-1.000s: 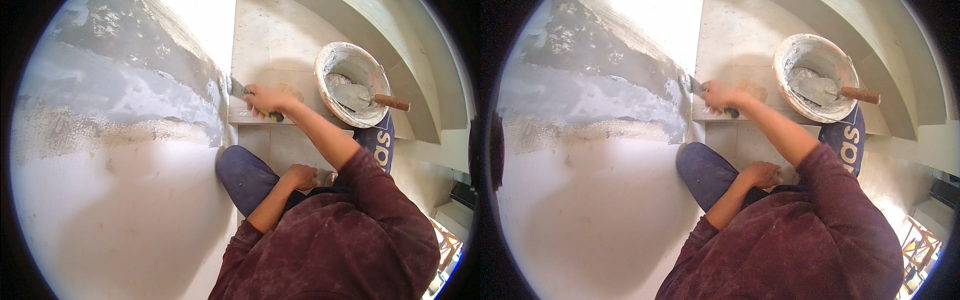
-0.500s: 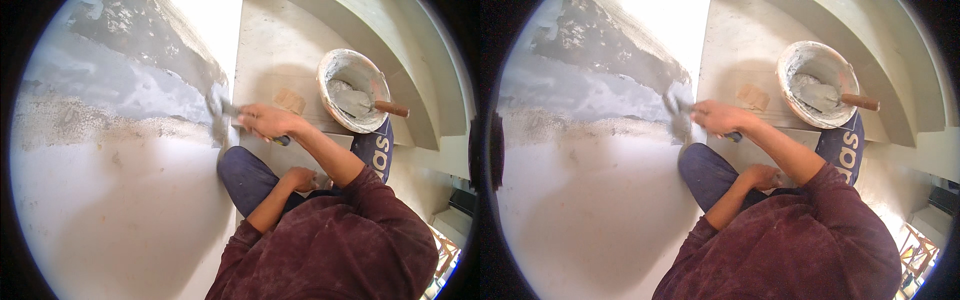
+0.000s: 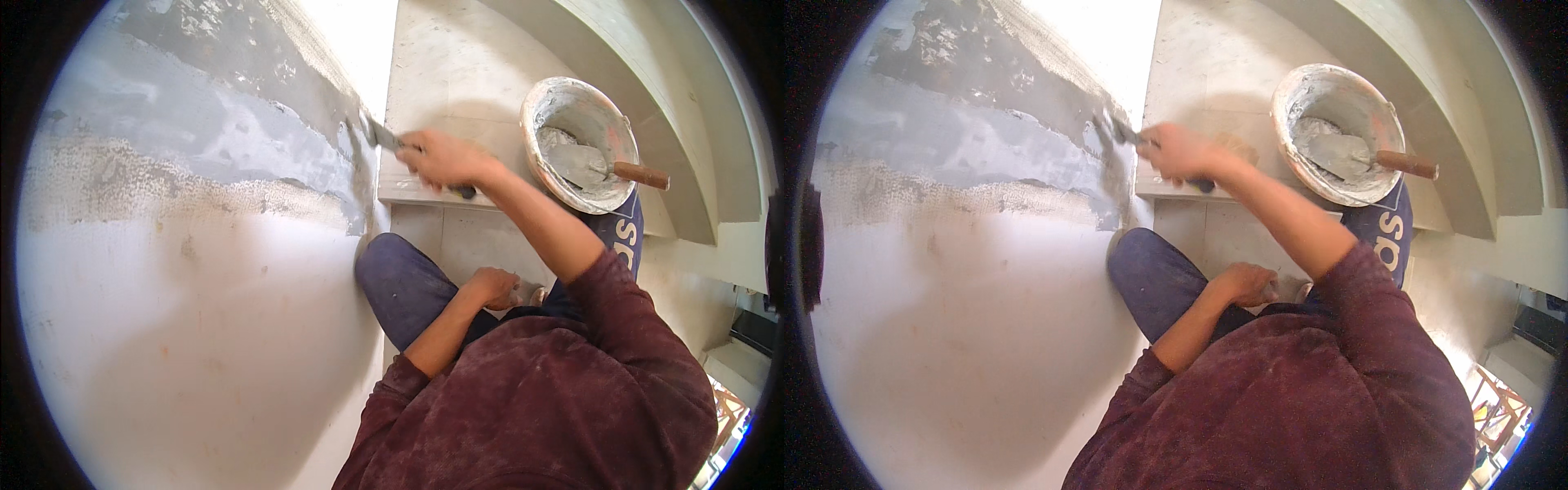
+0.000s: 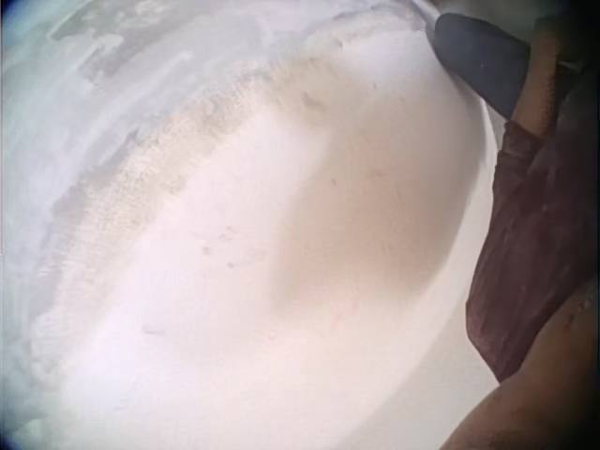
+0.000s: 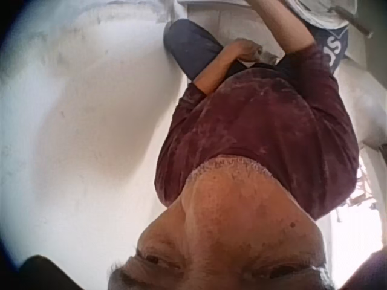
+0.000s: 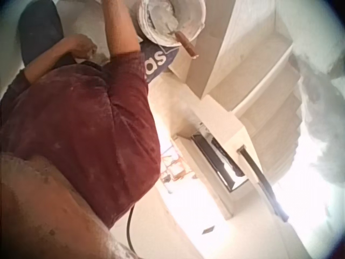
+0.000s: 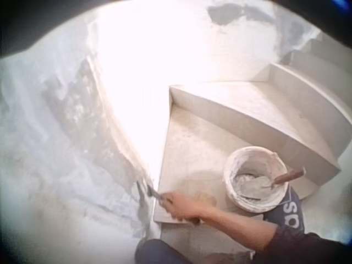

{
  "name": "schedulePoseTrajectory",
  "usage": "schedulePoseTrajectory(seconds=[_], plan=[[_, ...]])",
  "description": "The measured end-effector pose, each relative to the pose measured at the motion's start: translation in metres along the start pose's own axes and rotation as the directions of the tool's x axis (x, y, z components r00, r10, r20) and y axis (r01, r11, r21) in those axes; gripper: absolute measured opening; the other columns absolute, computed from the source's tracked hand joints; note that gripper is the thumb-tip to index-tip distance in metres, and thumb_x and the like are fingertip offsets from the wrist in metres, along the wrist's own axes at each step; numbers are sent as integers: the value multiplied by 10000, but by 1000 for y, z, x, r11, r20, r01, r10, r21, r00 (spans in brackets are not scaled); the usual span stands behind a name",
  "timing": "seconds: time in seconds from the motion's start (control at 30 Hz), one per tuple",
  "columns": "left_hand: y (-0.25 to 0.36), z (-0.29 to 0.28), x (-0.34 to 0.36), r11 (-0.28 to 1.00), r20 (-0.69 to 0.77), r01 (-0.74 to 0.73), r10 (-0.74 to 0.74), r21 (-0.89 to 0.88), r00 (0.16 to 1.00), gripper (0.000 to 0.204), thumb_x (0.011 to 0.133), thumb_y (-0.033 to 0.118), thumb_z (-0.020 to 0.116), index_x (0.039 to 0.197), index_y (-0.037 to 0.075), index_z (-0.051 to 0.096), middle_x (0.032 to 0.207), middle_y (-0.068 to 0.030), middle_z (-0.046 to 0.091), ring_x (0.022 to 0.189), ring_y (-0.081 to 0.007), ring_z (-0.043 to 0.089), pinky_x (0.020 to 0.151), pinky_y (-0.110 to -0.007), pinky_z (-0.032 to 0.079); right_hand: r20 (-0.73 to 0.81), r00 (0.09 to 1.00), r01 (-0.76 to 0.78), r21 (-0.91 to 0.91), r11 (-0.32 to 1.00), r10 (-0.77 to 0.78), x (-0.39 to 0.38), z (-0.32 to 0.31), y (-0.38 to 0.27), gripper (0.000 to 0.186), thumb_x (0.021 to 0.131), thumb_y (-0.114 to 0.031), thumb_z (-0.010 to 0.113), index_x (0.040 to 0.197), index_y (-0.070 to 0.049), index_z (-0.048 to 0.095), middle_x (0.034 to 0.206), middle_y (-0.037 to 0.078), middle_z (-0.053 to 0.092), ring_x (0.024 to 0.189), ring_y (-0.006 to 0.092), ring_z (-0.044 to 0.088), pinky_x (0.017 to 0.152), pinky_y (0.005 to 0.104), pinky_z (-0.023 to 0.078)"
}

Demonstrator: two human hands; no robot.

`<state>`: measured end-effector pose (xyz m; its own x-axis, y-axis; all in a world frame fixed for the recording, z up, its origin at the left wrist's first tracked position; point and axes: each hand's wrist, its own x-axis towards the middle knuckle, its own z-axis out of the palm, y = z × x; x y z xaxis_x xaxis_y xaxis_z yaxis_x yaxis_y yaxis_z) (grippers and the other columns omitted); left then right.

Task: The person applies plaster to a curved wall using a trowel, repeatedly scooping material from a bucket and smoothing it onto the surface. The person works along a spiral staircase, occasionally kneeling to reach lower sections.

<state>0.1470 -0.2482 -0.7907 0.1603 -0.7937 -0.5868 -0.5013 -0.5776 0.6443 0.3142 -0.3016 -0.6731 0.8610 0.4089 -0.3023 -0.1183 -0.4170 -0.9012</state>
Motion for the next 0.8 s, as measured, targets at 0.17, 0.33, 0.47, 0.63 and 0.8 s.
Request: schedulePoseTrajectory(seconds=[0.17, 0.33, 0.47, 0.63, 0.8], plan=[[3, 6, -4, 1000, -54, 1, 0, 22, 999, 433, 877, 429, 601, 1171, 111, 617, 1097, -181, 661, 1037, -366, 624, 883, -466, 479, 56, 994, 99, -112, 989, -93, 12, 3, -20, 303, 973, -232, 480, 916, 40, 601, 607, 62, 506, 496, 169, 530, 463, 334, 436], [25, -15, -21, 999, -5, 39, -39, -5, 999, 444, 846, 374, 633, 1179, 82, 613, 1111, -183, 657, 1045, -357, 625, 868, -452, 492, 269, 956, 141, -59, 988, -121, -27, 27, -5, 292, 978, -233, 477, 979, 32, 602, 593, 52, 504, 484, 144, 523, 458, 319, 430], [24, 16, -19, 999, -123, 48, -45, 19, 991, 398, 834, 309, 627, 1149, 66, 617, 1060, -177, 663, 983, -355, 643, 856, -458, 494, 65, 995, 72, 124, 990, -80, -6, 27, 29, 354, 977, -234, 488, 1164, 52, 581, 619, 54, 510, 473, 125, 521, 447, 309, 432], [40, 36, -29, 992, -220, 125, -128, -25, 967, 284, 849, 282, 612, 1012, 50, 617, 949, -162, 664, 889, -364, 652, 815, -483, 493, -162, 942, 264, -186, 946, -295, 13, 77, 33, 456, 959, -254, 498, 1306, 41, 514, 776, 216, 639, 644, 278, 605, 661, 386, 508], [47, 55, -33, 995, -313, 96, -101, -32, 944, 254, 855, 284, 618, 962, 54, 607, 916, -153, 657, 889, -350, 649, 766, -469, 505, 119, 975, 189, -23, 982, -185, -27, 50, 29, 437, 951, -271, 511, 1345, -84, 527, 764, 246, 634, 668, 316, 602, 670, 411, 489]])
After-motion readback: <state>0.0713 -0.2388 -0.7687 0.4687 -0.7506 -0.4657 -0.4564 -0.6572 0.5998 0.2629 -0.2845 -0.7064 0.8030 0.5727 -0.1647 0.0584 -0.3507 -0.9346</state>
